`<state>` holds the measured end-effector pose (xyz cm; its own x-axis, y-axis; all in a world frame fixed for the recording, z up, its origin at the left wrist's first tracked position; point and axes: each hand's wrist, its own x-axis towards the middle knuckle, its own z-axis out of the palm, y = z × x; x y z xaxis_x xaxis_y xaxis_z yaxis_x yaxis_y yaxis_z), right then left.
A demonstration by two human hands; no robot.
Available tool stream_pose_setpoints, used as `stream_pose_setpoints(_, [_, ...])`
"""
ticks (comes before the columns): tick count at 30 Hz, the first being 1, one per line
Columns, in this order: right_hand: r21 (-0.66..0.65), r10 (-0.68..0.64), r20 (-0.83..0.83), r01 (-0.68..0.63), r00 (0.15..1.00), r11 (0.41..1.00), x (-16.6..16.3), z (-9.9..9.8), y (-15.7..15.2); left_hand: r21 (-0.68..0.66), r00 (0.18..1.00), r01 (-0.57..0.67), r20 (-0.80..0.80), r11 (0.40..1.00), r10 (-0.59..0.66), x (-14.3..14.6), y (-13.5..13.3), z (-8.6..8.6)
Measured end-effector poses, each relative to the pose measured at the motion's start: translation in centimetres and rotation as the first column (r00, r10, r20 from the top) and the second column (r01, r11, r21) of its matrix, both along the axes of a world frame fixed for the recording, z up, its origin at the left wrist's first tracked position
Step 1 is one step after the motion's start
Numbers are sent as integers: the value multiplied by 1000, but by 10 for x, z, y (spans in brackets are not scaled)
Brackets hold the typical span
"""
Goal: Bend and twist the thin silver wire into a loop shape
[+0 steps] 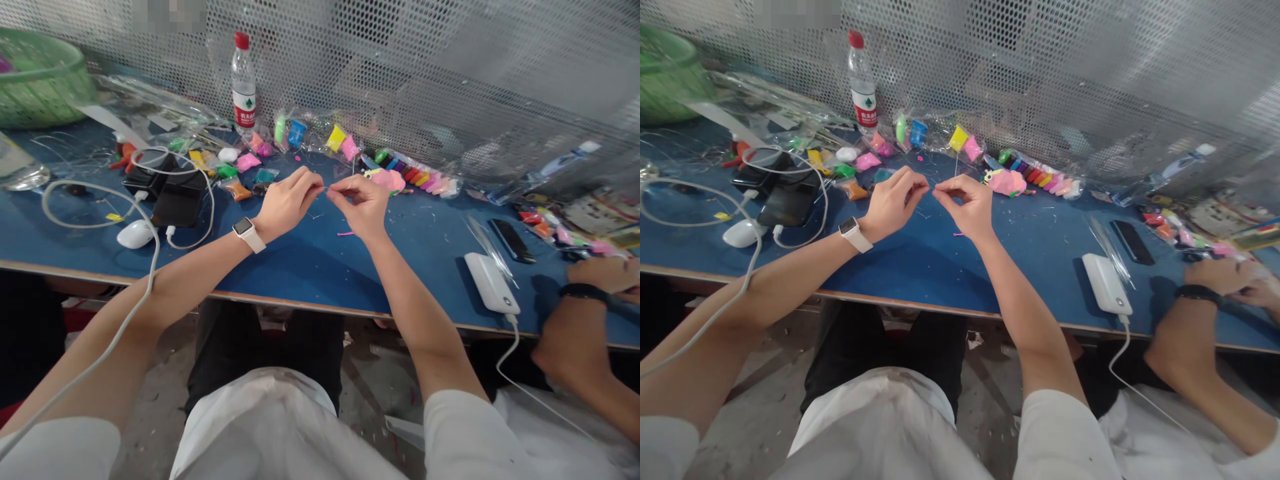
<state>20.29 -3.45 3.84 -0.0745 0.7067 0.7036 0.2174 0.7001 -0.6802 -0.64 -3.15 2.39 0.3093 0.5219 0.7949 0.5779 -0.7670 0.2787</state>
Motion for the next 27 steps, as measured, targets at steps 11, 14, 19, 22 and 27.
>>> stream_pose_setpoints(11, [-231,116,-105,-138,988,963,-4,6,1,88,998,-28,-49,996,33,-1,0,2])
stream_pose_setpoints(14, [-216,75,-164,-110,984,970,-9,7,0,99,999,-16,-48,995,21,-3,1,2])
stream_pose_setpoints(19, [-221,86,-85,-103,993,970,-10,8,-2,78,999,-5,-50,997,9,-4,3,1])
stream_pose_setpoints(22, [-247,109,-78,-125,991,961,-9,6,-1,104,997,15,-71,994,-7,-4,3,0])
stream_pose_setpoints(27, [-168,85,16,-81,996,982,-6,4,3,28,998,43,-46,999,-42,-2,-1,0])
